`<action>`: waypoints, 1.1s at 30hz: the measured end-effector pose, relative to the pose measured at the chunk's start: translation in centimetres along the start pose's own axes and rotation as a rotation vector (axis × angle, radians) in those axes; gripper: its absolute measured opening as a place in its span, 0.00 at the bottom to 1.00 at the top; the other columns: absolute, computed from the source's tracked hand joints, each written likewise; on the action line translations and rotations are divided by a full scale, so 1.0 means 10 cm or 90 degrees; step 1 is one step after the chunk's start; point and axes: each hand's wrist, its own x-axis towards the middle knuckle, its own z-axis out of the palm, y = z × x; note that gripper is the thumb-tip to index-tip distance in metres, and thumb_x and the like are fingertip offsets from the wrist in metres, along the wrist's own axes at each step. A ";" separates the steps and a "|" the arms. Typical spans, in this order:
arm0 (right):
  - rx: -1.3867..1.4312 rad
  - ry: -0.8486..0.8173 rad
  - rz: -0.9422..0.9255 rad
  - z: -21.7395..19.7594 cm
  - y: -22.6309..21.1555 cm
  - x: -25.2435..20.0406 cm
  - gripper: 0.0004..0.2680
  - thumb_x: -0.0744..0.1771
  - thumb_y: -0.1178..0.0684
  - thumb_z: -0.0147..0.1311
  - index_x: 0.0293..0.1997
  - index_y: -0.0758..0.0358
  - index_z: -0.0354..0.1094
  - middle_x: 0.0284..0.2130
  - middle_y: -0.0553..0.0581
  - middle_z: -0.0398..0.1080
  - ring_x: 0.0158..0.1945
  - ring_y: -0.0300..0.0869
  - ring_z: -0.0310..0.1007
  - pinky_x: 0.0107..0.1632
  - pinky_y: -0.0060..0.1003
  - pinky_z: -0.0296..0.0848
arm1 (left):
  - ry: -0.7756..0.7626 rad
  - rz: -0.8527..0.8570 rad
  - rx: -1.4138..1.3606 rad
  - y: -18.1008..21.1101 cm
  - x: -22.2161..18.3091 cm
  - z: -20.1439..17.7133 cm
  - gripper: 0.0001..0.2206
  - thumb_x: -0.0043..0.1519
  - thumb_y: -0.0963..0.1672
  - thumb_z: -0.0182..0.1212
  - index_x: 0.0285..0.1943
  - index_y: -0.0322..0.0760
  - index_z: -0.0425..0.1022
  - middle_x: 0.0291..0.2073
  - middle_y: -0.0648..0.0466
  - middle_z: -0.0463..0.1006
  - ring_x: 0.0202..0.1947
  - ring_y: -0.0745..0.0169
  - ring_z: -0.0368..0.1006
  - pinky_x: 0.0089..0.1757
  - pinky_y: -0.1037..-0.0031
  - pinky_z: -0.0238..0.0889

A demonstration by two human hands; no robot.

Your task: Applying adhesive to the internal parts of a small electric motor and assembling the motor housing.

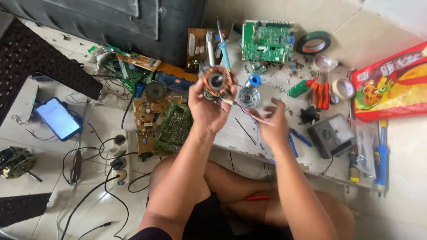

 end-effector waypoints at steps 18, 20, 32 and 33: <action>-0.086 0.033 -0.097 0.03 0.89 0.14 0.35 0.58 0.48 0.72 0.72 0.64 0.54 0.55 0.69 0.70 0.54 0.62 0.75 0.53 0.51 0.77 | -0.055 -0.089 0.100 -0.28 -0.06 -0.03 0.23 0.62 0.51 0.56 0.60 0.32 0.77 0.49 0.37 0.81 0.47 0.45 0.81 0.57 0.54 0.70; -0.042 0.044 -0.080 -0.10 0.82 0.02 0.35 0.59 0.49 0.73 0.71 0.68 0.56 0.54 0.71 0.69 0.53 0.63 0.75 0.52 0.50 0.77 | -0.066 -0.091 0.091 -0.35 -0.07 -0.04 0.23 0.62 0.51 0.56 0.60 0.32 0.77 0.50 0.37 0.81 0.47 0.46 0.81 0.58 0.54 0.69; -0.115 -0.036 -0.007 -0.39 0.65 -0.31 0.39 0.55 0.43 0.77 0.71 0.67 0.58 0.53 0.70 0.72 0.56 0.60 0.74 0.59 0.51 0.76 | -0.147 -0.076 0.137 -0.75 0.02 -0.62 0.24 0.61 0.46 0.55 0.66 0.30 0.71 0.55 0.37 0.78 0.56 0.43 0.77 0.62 0.49 0.62; -0.078 -0.055 -0.021 -0.44 0.58 -0.32 0.39 0.54 0.45 0.78 0.69 0.71 0.59 0.52 0.73 0.72 0.56 0.63 0.75 0.58 0.53 0.76 | -0.149 -0.085 0.132 -0.78 0.04 -0.67 0.24 0.61 0.46 0.55 0.66 0.31 0.71 0.55 0.37 0.78 0.56 0.42 0.76 0.62 0.48 0.62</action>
